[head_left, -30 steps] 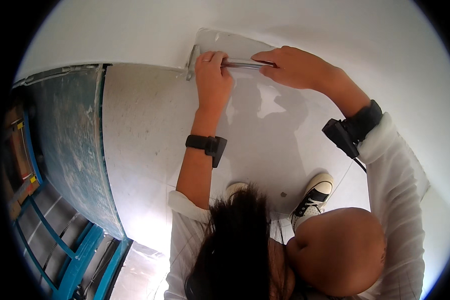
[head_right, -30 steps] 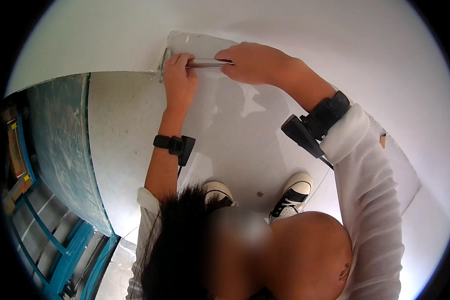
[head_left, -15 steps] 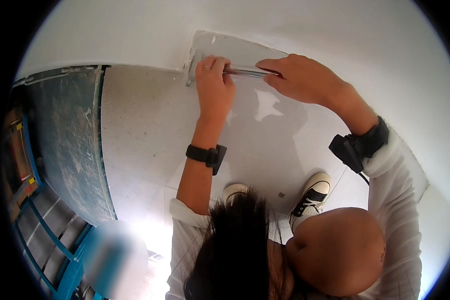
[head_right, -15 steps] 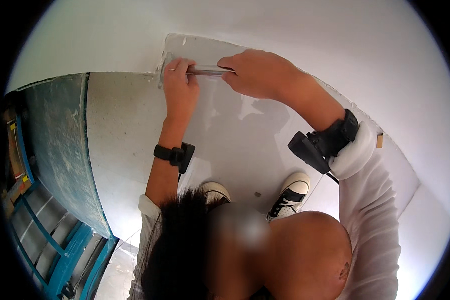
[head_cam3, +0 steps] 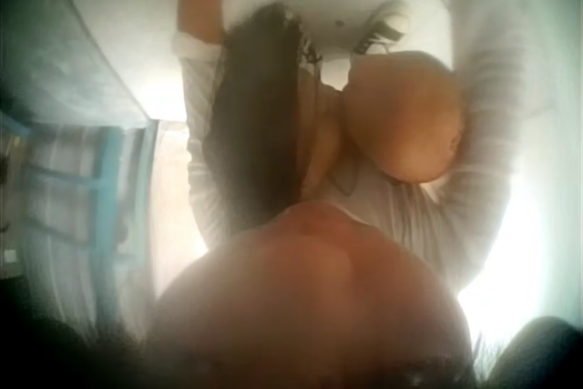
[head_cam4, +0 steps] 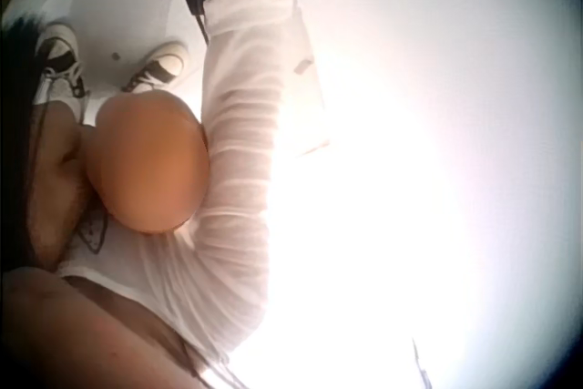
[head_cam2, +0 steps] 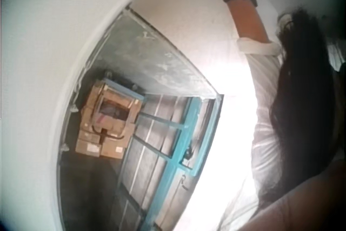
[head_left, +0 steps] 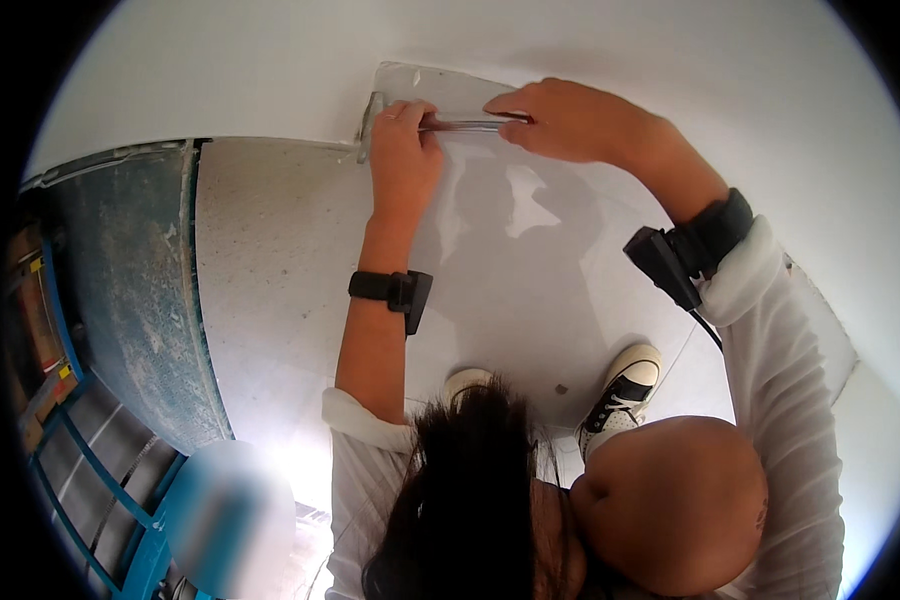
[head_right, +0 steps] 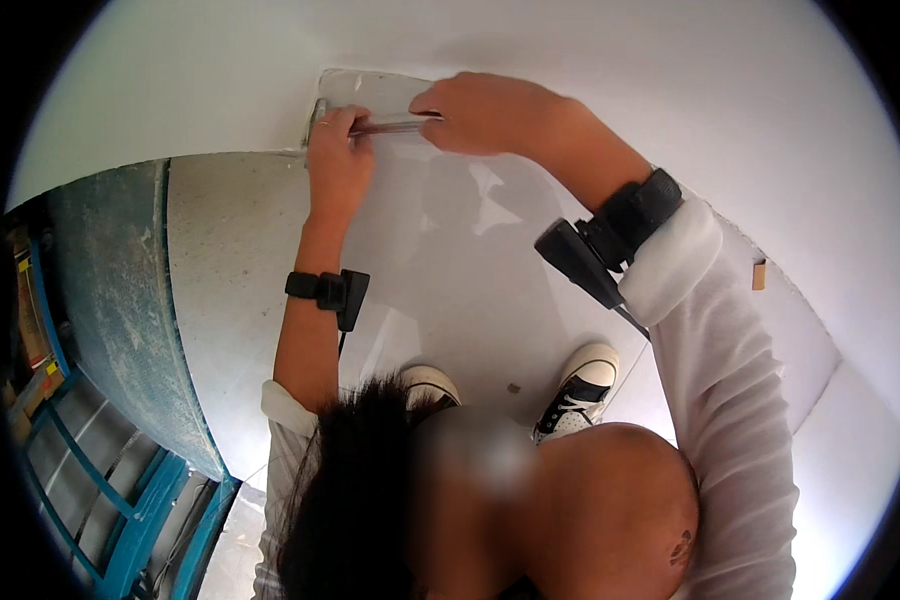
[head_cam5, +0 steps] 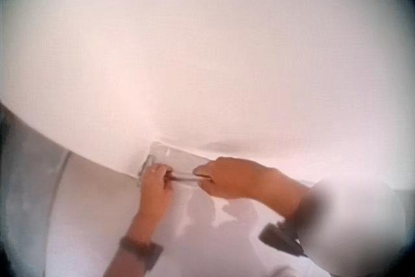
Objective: The person uses a long-handled scraper tool to remove material from the edge of a white ceiling by pushing the blade along the surface.
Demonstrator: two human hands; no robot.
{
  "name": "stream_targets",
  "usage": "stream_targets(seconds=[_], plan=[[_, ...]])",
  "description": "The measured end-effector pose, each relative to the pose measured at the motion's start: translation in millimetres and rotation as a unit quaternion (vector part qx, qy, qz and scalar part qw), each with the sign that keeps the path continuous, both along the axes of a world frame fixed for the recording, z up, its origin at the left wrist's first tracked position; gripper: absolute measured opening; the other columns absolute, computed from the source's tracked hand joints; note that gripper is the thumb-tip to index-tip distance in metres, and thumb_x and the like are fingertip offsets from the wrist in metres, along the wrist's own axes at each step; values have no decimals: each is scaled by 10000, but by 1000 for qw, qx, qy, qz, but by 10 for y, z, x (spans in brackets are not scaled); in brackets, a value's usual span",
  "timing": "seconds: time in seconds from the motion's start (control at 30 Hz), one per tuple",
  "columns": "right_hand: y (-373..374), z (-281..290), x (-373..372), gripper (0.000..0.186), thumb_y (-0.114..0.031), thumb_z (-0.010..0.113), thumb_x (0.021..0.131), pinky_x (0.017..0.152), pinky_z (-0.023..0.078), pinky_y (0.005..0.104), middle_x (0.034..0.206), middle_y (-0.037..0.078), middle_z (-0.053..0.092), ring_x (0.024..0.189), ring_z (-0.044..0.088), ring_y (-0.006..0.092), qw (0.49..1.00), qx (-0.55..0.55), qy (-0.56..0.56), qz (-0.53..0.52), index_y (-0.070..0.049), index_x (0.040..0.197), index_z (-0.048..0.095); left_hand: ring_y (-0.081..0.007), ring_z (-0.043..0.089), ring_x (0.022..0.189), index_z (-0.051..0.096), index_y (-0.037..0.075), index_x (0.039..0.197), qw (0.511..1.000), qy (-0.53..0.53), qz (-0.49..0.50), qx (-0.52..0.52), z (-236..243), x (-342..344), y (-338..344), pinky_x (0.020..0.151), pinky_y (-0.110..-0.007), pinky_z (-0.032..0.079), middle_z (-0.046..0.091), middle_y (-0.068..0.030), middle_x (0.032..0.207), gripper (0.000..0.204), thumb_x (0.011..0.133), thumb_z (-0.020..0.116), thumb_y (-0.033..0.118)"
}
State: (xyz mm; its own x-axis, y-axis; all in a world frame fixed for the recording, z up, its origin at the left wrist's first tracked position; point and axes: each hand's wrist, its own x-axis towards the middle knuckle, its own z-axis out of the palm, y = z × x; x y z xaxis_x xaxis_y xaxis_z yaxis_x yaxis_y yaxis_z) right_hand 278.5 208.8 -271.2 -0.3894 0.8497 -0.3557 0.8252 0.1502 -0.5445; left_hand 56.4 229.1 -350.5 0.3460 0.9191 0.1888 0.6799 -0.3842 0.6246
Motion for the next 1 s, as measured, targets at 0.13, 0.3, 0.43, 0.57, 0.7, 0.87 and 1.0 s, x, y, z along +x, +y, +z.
stream_targets(seconds=[0.13, 0.3, 0.43, 0.57, 0.7, 0.87, 1.0], plan=[[103, 351, -208, 356, -244, 522, 926, 826, 515, 440, 978, 199, 701, 886, 656, 384, 998, -32, -49, -9, -39, 1173, 676, -326, 608, 984, 655, 23, 1009, 999, -5, 25, -40, 38, -30, 16, 839, -417, 507, 657, -123, 972, 251, 784, 593, -69], [-190, 394, -259, 314, -220, 497, 927, 818, 506, 476, 982, 202, 695, 899, 644, 399, 995, -61, -78, -8, -31, 1113, 665, -307, 617, 1000, 640, 19, 1020, 997, 23, 20, -73, 102, -109, -209, 830, -409, 505, 654, -126, 996, 239, 796, 623, -60], [-579, 353, -120, 264, -210, 508, 935, 734, 524, 519, 807, 185, 688, 761, 653, 418, 996, 16, -3, -91, -39, 1056, 669, -360, 588, 1076, 651, 18, 947, 999, -32, -15, -14, 129, 16, -283, 911, -436, 489, 664, -138, 1003, 231, 757, 583, -94], [-723, 229, -141, 270, -191, 508, 941, 706, 517, 519, 754, 189, 673, 723, 646, 413, 990, -16, 1, -138, -55, 1145, 621, -374, 576, 1146, 654, 27, 921, 997, 20, -61, 44, 127, 92, -118, 974, -445, 463, 667, -144, 1025, 249, 740, 574, -124], [-691, 27, -155, 290, -177, 503, 935, 703, 518, 519, 753, 188, 675, 719, 647, 414, 987, 15, 37, -153, -64, 1180, 611, -374, 578, 1126, 652, 18, 913, 997, -6, -55, 55, 64, 118, -18, 972, -439, 461, 664, -143, 1018, 250, 737, 559, -133], [-473, -101, -131, 314, -174, 500, 933, 711, 515, 520, 747, 196, 672, 741, 653, 409, 991, 18, 46, -126, -57, 1201, 615, -359, 581, 1071, 660, 9, 926, 1000, -7, -26, 2, -42, 48, 55, 906, -429, 484, 662, -130, 1000, 245, 739, 575, -124], [-528, -10, -129, 315, -179, 504, 939, 720, 512, 513, 754, 204, 672, 757, 653, 406, 992, 32, 24, -123, -53, 1204, 618, -363, 542, 1261, 682, 51, 1041, 999, 21, -28, -14, -95, 48, 49, 953, -426, 507, 658, -171, 1158, 345, 760, 593, -126]])
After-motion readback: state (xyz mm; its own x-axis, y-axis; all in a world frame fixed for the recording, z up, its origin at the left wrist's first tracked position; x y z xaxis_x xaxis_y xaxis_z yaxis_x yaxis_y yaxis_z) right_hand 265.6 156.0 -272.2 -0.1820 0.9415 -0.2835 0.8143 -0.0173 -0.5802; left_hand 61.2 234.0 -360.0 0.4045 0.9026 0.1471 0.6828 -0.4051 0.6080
